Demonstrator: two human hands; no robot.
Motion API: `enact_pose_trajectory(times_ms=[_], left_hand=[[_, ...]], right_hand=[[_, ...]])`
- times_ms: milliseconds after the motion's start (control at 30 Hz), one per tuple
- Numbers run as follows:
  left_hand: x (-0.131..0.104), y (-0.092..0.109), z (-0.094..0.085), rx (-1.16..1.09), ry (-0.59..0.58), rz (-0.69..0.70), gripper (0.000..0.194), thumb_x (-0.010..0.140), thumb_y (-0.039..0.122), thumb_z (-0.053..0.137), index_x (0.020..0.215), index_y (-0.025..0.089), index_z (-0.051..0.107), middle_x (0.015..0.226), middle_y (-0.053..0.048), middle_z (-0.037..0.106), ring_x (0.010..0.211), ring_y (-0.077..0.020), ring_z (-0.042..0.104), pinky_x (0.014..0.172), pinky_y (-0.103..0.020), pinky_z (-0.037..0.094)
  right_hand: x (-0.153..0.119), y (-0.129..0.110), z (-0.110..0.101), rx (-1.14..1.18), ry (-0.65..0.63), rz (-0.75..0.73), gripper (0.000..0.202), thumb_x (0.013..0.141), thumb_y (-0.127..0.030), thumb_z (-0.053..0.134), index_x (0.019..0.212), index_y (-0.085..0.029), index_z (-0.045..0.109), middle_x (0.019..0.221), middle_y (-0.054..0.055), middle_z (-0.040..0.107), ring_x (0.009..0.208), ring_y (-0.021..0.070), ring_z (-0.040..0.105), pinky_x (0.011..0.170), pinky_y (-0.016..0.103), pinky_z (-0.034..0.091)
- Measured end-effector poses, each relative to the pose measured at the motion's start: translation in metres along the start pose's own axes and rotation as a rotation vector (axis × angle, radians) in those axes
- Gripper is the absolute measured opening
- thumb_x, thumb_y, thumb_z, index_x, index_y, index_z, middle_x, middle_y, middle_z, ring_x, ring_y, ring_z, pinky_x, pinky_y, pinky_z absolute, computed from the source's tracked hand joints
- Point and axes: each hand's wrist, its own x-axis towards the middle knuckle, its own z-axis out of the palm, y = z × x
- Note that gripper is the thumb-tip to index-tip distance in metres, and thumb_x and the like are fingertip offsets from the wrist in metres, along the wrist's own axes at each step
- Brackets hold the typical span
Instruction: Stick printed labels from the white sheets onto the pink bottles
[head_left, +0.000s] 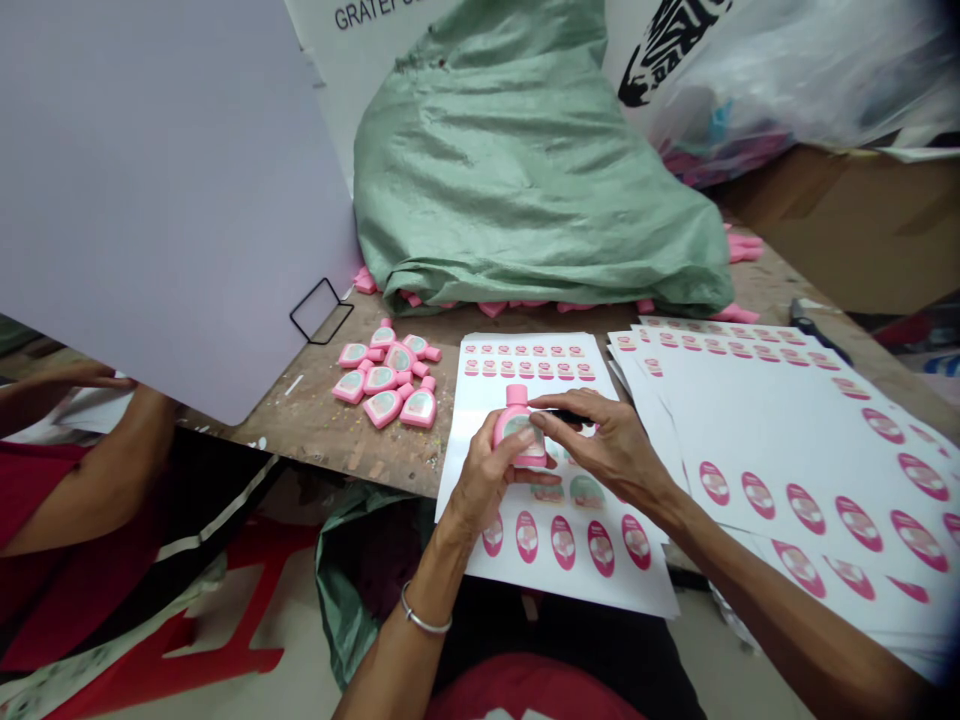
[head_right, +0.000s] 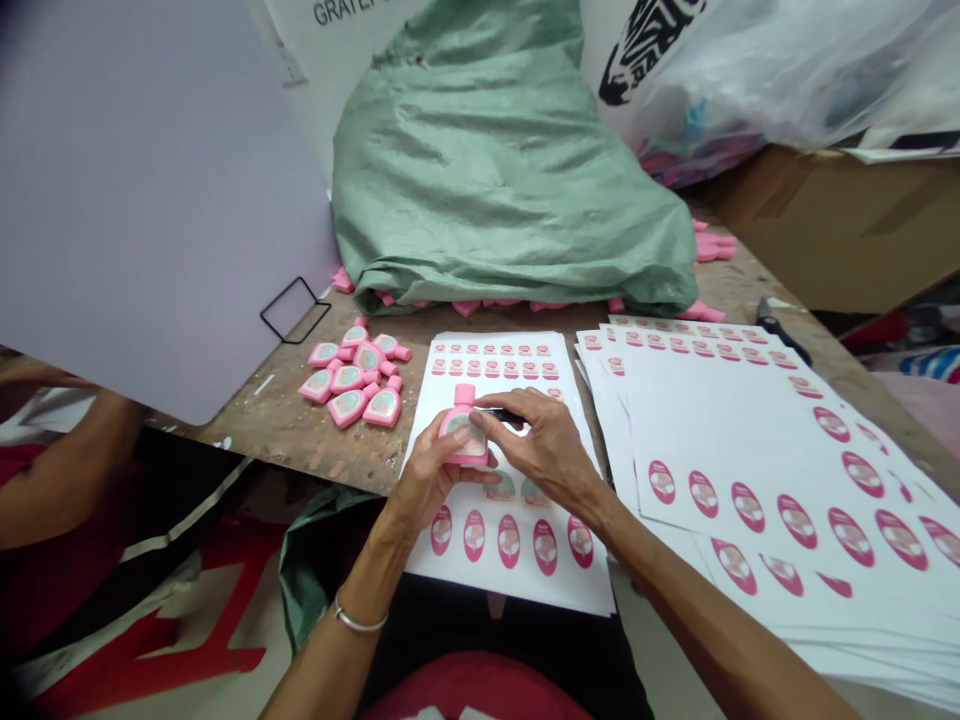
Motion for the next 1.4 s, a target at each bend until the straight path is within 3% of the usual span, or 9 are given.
enact_pose_trajectory(times_ms=[200,400,533,633,767,933,1100,1233,1400], left_hand=[[-0.002,-0.001,0.0,0.041,-0.029,-0.004,0.034,0.075,0.022,0.065,0.106,0.016,0.054,0.082,-0.003,0.059,0.075,-0.0172,0.063,0.069,-0.036,0.057],[-0.008,0.005,0.0,-0.033,-0.098,-0.058,0.032,0.076,0.023,0.065,0.104,0.014,0.055,0.097,-0.009,0.063,0.078,-0.0169,0.062,0.069,-0.036,0.057],[-0.012,0.006,0.0,-0.053,-0.138,-0.13,0.031,0.072,0.019,0.068,0.101,0.014,0.057,0.089,-0.006,0.061,0.078,-0.0158,0.061,0.073,-0.036,0.057],[-0.014,0.003,0.001,-0.046,-0.183,-0.174,0.041,0.067,0.011,0.07,0.105,0.017,0.057,0.079,-0.001,0.058,0.074,-0.013,0.06,0.076,-0.036,0.056],[-0.018,0.0,-0.001,-0.034,-0.194,-0.177,0.044,0.068,0.011,0.07,0.109,0.018,0.056,0.078,-0.001,0.059,0.075,-0.0147,0.061,0.076,-0.038,0.056],[-0.019,0.005,-0.005,-0.103,-0.17,-0.207,0.04,0.065,0.011,0.073,0.102,0.014,0.058,0.09,-0.006,0.062,0.081,-0.0167,0.062,0.079,-0.038,0.055],[-0.013,0.001,0.003,-0.101,-0.021,-0.103,0.038,0.08,0.042,0.062,0.102,0.012,0.057,0.085,-0.008,0.064,0.079,-0.0203,0.065,0.077,-0.04,0.055],[-0.013,-0.012,0.004,0.076,0.185,0.002,0.046,0.079,0.053,0.058,0.1,0.012,0.058,0.083,-0.008,0.066,0.077,-0.0207,0.065,0.071,-0.033,0.054],[-0.004,-0.006,-0.029,0.416,0.412,0.071,0.051,0.08,0.061,0.047,0.093,0.013,0.059,0.077,-0.009,0.067,0.07,-0.0224,0.066,0.06,-0.03,0.052]], right_hand=[[0.0,0.005,0.001,-0.042,-0.011,0.014,0.022,0.081,-0.04,0.059,0.093,-0.025,0.07,0.09,0.004,0.071,0.078,0.0194,0.063,0.066,0.033,0.049],[0.005,0.018,-0.013,-0.395,0.054,-0.017,0.032,0.086,-0.043,0.053,0.104,-0.021,0.066,0.098,0.011,0.07,0.093,0.0302,0.062,0.083,0.048,0.043],[0.0,0.012,-0.014,-0.112,-0.052,0.043,0.06,0.076,-0.049,0.063,0.129,-0.024,0.048,0.127,0.011,0.056,0.109,0.0277,0.057,0.089,0.043,0.047],[-0.006,0.006,0.001,0.028,-0.146,0.149,0.08,0.062,-0.051,0.074,0.131,-0.023,0.044,0.128,0.01,0.054,0.109,0.0263,0.057,0.089,0.039,0.049],[-0.005,0.009,0.015,0.123,-0.059,0.248,0.065,0.064,-0.051,0.073,0.118,-0.022,0.053,0.113,0.008,0.062,0.1,0.024,0.06,0.087,0.039,0.05],[0.001,0.019,0.007,0.17,0.029,0.312,0.052,0.07,-0.05,0.068,0.113,-0.022,0.056,0.116,0.01,0.06,0.1,0.0253,0.06,0.084,0.04,0.051],[-0.015,0.014,0.011,0.231,-0.143,0.366,0.072,0.064,-0.046,0.074,0.126,-0.025,0.045,0.123,0.01,0.055,0.108,0.0276,0.057,0.086,0.04,0.05],[-0.028,0.011,0.02,0.203,-0.207,0.422,0.079,0.063,-0.05,0.074,0.13,-0.026,0.04,0.132,0.009,0.048,0.117,0.028,0.051,0.092,0.041,0.048],[-0.008,0.041,0.008,-0.029,-0.205,0.283,0.072,0.063,-0.052,0.073,0.125,-0.023,0.05,0.122,0.01,0.057,0.109,0.0267,0.056,0.09,0.041,0.047]])
